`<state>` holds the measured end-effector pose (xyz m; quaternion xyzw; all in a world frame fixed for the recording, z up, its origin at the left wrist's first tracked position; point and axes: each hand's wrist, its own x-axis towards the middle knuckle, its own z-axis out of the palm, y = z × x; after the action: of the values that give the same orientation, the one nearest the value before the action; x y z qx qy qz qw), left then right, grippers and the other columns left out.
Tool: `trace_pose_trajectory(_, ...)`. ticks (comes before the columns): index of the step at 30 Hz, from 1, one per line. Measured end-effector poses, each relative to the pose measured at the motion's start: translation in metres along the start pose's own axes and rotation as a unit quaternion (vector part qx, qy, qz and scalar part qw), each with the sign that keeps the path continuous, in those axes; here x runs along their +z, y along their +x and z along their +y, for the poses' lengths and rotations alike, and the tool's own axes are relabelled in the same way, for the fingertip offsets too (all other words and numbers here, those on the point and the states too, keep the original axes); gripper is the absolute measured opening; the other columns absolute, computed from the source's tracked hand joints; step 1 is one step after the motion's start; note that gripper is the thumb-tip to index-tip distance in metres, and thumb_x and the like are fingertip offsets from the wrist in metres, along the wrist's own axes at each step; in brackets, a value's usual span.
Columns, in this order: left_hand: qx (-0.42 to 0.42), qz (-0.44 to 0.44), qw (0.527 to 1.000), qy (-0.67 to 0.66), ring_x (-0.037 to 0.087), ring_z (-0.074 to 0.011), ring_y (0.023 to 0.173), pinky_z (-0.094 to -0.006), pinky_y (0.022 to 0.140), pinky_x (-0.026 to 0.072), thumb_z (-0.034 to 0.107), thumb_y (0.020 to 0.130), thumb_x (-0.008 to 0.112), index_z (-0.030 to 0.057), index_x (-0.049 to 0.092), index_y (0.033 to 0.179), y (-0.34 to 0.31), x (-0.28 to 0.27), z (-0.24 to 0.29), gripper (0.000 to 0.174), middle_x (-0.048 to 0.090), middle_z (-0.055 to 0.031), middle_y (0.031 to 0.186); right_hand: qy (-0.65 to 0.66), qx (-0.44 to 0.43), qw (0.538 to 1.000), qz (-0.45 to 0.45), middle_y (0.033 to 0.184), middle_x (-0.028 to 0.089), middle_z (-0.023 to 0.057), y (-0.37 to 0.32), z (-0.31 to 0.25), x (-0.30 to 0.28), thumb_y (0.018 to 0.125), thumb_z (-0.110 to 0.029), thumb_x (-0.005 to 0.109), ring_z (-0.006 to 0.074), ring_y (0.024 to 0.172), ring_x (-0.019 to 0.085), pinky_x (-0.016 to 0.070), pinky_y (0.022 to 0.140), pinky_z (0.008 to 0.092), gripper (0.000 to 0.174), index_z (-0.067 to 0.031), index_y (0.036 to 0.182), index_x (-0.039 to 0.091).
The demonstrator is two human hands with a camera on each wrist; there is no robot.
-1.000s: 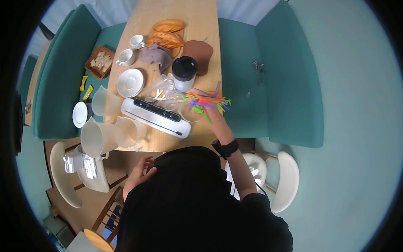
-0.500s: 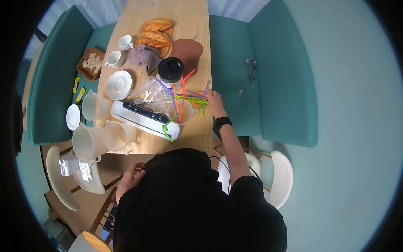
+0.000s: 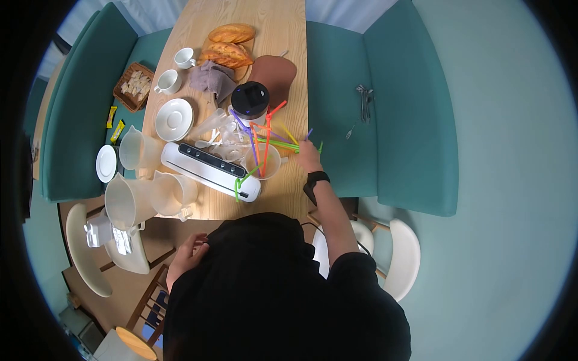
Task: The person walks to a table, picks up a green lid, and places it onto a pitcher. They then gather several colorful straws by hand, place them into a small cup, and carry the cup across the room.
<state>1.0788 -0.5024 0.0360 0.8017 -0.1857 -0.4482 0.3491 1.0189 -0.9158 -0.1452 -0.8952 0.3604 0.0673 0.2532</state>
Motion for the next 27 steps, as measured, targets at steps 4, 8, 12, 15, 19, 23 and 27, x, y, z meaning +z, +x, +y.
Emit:
trace_pose_trajectory(4, 0.0, -0.001, 1.0, -0.005, 0.059, -0.0254, 0.096, -0.034, 0.084, 0.0451, 0.016, 0.087, 0.058, -0.0005, 0.05, 0.114, 0.0, -0.003, -0.002, 0.033, 0.06, -0.0168, 0.102, -0.024, 0.014, 0.999, 0.042, 0.095, 0.059, 0.0209, -0.015, 0.007, -0.019, 0.074, -0.017, 0.067, 0.0382, 0.092, 0.056, 0.0471, 0.078, 0.0446, 0.027, -0.0012, 0.094, 0.059)
trace_pose_trajectory(8, 0.0, 0.001, 1.0, -0.001, 0.059, -0.0256, 0.097, -0.0343, 0.085, 0.0443, 0.018, 0.087, 0.057, 0.001, 0.05, 0.115, -0.001, -0.007, -0.007, 0.033, 0.06, -0.0162, 0.103, -0.004, -0.041, 0.997, 0.058, 0.088, 0.06, 0.0214, -0.027, 0.029, -0.039, 0.074, -0.02, 0.068, 0.0394, 0.089, 0.056, 0.046, 0.073, 0.0455, 0.027, 0.0004, 0.09, 0.059)
trace_pose_trajectory(12, -0.015, -0.003, 1.0, -0.001, 0.059, -0.0259, 0.097, -0.0348, 0.085, 0.044, 0.019, 0.088, 0.055, 0.0024, 0.049, 0.116, -0.002, -0.012, -0.004, 0.033, 0.06, -0.0158, 0.104, -0.035, -0.038, 0.996, 0.077, 0.082, 0.06, 0.0214, -0.049, 0.043, -0.066, 0.073, -0.021, 0.069, 0.0402, 0.084, 0.056, 0.0454, 0.07, 0.0463, 0.028, 0.0009, 0.088, 0.059)
trace_pose_trajectory(15, -0.02, 0.006, 1.0, 0.016, 0.059, -0.0268, 0.098, -0.0351, 0.085, 0.0438, 0.02, 0.088, 0.054, 0.0024, 0.049, 0.117, -0.007, -0.018, 0.003, 0.034, 0.06, -0.0167, 0.104, 0.011, 0.005, 0.997, 0.082, 0.082, 0.06, 0.0211, -0.077, 0.055, -0.1, 0.073, -0.023, 0.071, 0.0398, 0.08, 0.057, 0.0452, 0.068, 0.0459, 0.029, 0.0002, 0.087, 0.06)
trace_pose_trajectory(19, 0.037, 0.064, 0.997, -0.001, 0.059, -0.0244, 0.095, -0.0327, 0.083, 0.0447, 0.013, 0.089, 0.052, 0.0017, 0.05, 0.115, -0.014, -0.023, -0.001, 0.028, 0.058, -0.0146, 0.104, -0.059, -0.017, 0.984, 0.167, 0.079, 0.061, 0.0188, -0.121, 0.049, -0.148, 0.071, -0.018, 0.073, 0.0361, 0.078, 0.06, 0.0473, 0.066, 0.038, 0.029, -0.0002, 0.089, 0.06)
trace_pose_trajectory(23, 0.09, 0.154, 0.974, -0.139, 0.058, -0.0198, 0.091, -0.0289, 0.083, 0.0435, 0.004, 0.09, 0.048, 0.0009, 0.051, 0.11, -0.021, -0.03, 0.013, 0.021, 0.055, -0.0105, 0.104, 0.109, -0.059, 0.987, 0.104, 0.087, 0.061, 0.0163, -0.147, -0.033, -0.196, 0.073, -0.009, 0.07, 0.0316, 0.08, 0.061, 0.0476, 0.069, 0.0345, 0.025, 0.0002, 0.094, 0.06)
trace_pose_trajectory(27, 0.126, 0.197, 0.941, -0.245, 0.058, -0.0187, 0.098, -0.028, 0.086, 0.0409, 0.011, 0.096, 0.039, 0.0004, 0.051, 0.108, -0.02, -0.045, 0.037, 0.021, 0.055, -0.0091, 0.108, 0.055, -0.289, 0.955, 0.028, 0.099, 0.058, 0.0135, -0.135, -0.091, -0.166, 0.068, 0.0, 0.066, 0.0284, 0.086, 0.059, 0.0472, 0.073, 0.0323, 0.031, -0.0016, 0.099, 0.061)
